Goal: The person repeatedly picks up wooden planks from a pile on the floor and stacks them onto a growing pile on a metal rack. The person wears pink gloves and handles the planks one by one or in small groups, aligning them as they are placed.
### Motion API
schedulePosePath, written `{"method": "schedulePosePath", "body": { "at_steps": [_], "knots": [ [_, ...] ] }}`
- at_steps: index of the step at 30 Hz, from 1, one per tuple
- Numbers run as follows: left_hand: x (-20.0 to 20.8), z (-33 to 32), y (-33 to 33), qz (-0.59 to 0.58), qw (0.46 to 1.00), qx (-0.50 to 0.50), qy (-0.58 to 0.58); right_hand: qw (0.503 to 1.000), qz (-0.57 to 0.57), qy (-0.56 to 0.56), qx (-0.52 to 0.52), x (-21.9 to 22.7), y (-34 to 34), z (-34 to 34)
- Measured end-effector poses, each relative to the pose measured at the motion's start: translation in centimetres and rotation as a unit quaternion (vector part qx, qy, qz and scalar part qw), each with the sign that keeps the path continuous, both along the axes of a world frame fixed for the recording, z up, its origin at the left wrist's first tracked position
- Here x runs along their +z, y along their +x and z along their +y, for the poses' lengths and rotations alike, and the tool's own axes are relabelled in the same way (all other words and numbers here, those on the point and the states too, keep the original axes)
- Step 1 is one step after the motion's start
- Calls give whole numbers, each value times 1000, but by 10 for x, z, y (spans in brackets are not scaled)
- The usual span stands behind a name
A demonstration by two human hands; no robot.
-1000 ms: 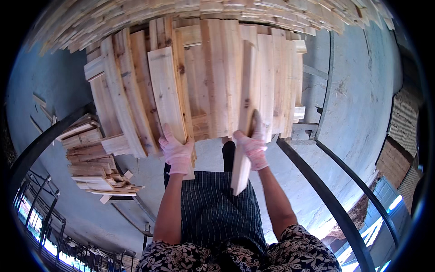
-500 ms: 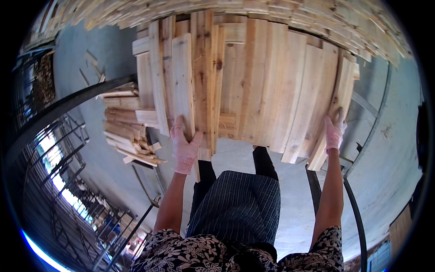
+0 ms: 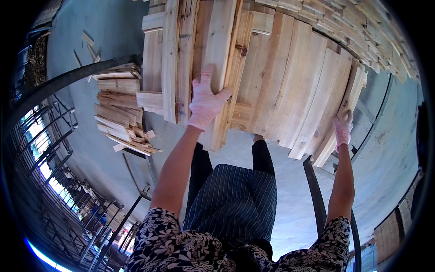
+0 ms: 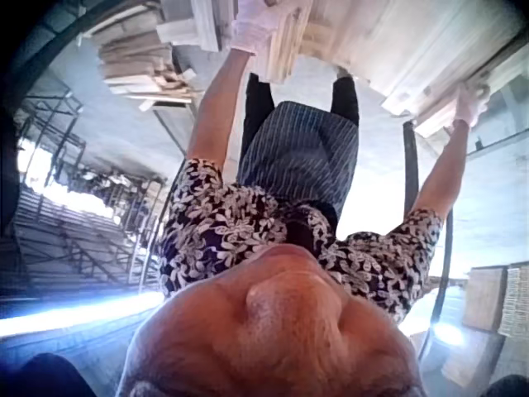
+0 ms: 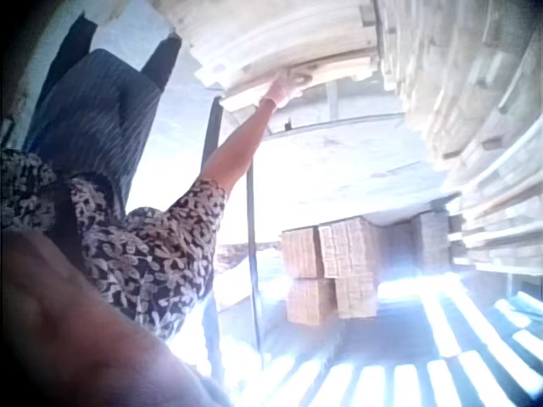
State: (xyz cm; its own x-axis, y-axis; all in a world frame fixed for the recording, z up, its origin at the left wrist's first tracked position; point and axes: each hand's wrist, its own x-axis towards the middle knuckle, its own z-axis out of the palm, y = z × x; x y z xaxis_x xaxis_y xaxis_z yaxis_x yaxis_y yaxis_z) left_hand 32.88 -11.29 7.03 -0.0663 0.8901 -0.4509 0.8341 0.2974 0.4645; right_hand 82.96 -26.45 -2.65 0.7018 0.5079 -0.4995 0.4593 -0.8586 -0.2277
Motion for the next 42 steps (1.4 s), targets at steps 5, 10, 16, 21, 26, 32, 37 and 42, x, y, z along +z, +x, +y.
{"method": "schedulePosePath", "body": {
  "at_steps": [5,10,16,21,26,32,37,42],
  "knots": [
    [34,-33,-55,-320,939,126,-18,999,7,44,1,-1,0,-12],
    [75,-90,-33,-303,945,100,-67,999,10,10,-38,6,16,-16],
    [8,-100,139,-168,985,-36,-29,995,-35,8,98,-26,4,-22],
    [-65,-87,235,16,996,-39,-81,993,-41,-20,106,-21,7,-5],
    [-57,-92,184,-131,990,-44,-23,996,-43,-78,16,1,49,-27],
    [2,-128,67,-150,982,113,13,994,-31,89,54,-28,43,-31],
    [41,-89,-9,-71,986,108,109,987,-41,106,114,-38,9,-43],
    [17,-42,-18,33,995,28,95,988,-62,44,131,-48,22,-32]
  ]
}}
